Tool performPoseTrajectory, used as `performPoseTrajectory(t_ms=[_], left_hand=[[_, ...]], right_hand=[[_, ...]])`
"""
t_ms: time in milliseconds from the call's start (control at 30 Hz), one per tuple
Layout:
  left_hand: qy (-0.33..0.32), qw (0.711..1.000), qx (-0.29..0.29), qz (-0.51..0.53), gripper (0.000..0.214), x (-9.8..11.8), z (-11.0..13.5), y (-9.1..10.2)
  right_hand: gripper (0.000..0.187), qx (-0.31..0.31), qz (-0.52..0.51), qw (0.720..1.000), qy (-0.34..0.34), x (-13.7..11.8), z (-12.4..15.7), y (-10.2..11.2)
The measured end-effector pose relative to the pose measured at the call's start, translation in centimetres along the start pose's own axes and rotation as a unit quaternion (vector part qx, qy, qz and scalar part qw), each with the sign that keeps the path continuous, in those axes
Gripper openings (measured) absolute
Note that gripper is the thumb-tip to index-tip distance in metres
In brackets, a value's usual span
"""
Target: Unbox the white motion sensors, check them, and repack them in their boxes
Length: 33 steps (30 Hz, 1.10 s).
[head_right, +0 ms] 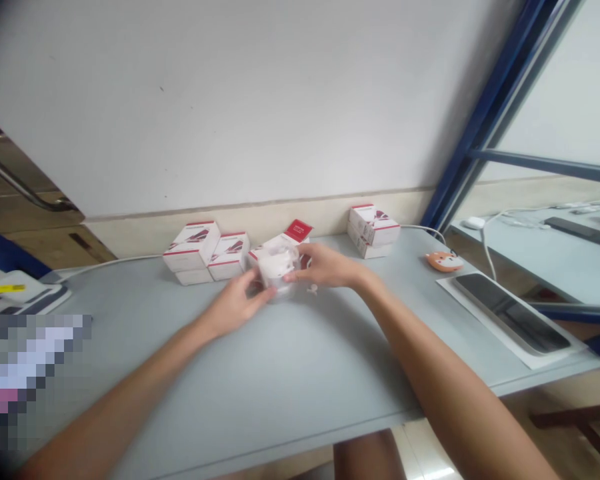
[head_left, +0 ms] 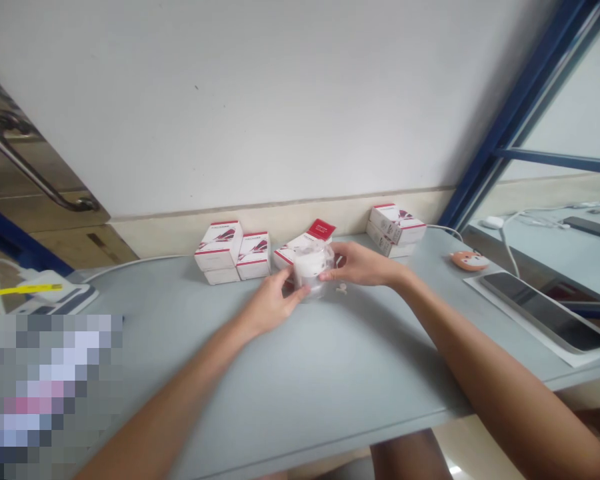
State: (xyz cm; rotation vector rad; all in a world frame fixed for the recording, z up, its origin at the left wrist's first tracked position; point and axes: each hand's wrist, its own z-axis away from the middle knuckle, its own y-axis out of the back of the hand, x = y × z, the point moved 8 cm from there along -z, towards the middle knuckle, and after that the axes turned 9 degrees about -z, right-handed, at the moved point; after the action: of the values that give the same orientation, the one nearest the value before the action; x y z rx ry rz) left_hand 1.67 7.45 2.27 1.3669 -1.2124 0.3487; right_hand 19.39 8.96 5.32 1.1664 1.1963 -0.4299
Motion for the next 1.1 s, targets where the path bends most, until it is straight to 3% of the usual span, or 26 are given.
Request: performPoseTrajectory(t_ms=[67,167,267,367,433,533,733,900,1100], left_hand=[[-0.001,1.000,-0.020,-0.012,0.048,0.4,0.1,0.1],[-0.025,0.999,0.016,0.013,0.054,1.7,0.2,0.7],[-0.047,0.995,0.047,0.079,0.046,2.2,0.1,1.0],[-0.047,0.989,0.052,0.129,0.044,1.7,-0.1,0.8],[-0.047,0.988,0.061,0.133,0.044,1.4,-0.1,0.8],[-0.045,0.989,0.063,0.128,0.041,1.2,0.2,0.7],[-0.002,0.994,0.016,0.107,0.054,1.0,0.6,-0.4],[0.013,0.998,0.001,0.060,0.061,0.8,0.5,-0.8],[0.009,0.997,-0.011,0.081,0.060,1.4,0.5,-1.0]], right_hand=[[0.045,-0.015,0.015,0.999,-0.038,0.4,0.1,-0.4],[0.045,-0.038,0.025,0.996,-0.073,0.7,0.2,-1.1],[0.046,-0.044,-0.007,0.999,-0.016,-0.6,0.2,-1.2],[0.043,0.005,-0.029,0.997,0.065,-2.3,0.3,-0.2],[0.042,0.036,-0.045,0.995,0.082,-2.8,0.4,0.4],[0.042,0.028,-0.072,0.995,0.068,-2.5,0.5,0.4],[0.043,-0.088,-0.063,0.994,-0.012,-0.4,0.6,-1.2],[0.045,-0.081,-0.012,0.997,-0.014,-0.3,0.3,-1.9],[0.036,-0.062,0.012,0.998,-0.005,-0.4,0.2,-2.3]])
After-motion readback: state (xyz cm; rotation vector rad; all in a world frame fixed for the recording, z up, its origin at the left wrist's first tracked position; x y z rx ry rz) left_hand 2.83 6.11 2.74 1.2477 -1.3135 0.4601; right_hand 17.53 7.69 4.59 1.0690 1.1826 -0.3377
